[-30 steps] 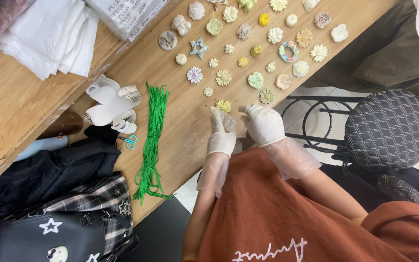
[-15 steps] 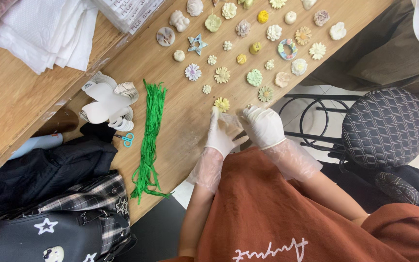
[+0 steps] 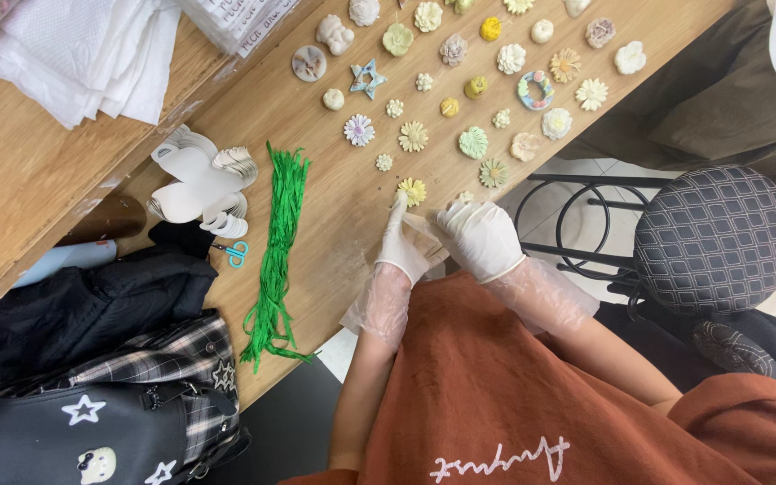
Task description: The person places a small yellow decorative item into a clear plastic bag and folds the bag closed. They then pick up a green ribbon, tie it around the top of the bag, and adjust the knot to secure the package.
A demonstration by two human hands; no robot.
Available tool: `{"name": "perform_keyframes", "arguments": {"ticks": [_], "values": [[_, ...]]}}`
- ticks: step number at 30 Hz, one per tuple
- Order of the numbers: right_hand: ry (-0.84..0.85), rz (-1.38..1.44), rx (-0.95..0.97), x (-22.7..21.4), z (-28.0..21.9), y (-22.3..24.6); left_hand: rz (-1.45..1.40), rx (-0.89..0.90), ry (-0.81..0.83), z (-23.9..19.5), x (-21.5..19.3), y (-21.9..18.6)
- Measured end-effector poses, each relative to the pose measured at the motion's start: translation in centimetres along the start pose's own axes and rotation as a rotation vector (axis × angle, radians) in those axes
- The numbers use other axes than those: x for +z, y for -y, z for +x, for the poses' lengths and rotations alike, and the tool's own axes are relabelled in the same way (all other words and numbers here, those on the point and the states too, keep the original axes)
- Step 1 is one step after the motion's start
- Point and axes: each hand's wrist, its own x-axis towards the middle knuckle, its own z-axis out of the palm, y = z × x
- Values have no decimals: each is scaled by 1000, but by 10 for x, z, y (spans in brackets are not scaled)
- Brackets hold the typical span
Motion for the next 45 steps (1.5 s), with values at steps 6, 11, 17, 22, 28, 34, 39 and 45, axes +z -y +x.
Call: {"name": "perform_keyframes", "arguments": {"ticks": [6, 11, 17, 22, 28, 34, 39, 45], "values": [[-68, 135, 24, -1, 0, -5, -48, 45, 39, 8, -13, 7], [-65, 259, 77, -21, 8, -8, -144, 53, 20, 9, -20, 3], [244, 538, 359, -48, 26, -30, -288, 103, -48, -2, -24, -9], [14, 456, 355, -8, 59, -90, -625, 57, 20, -13, -25, -22], [-101, -5, 87, 123, 109, -148, -826, 98, 113, -27, -14, -26], [-35, -346, 57, 233, 145, -178, -895, 257, 264, -48, 3, -22], [-28, -462, -45, 248, 148, -188, -1041, 328, 306, -62, 7, -17], [10, -186, -101, 209, 152, -188, -1201, 403, 178, -56, 16, -10]]}}
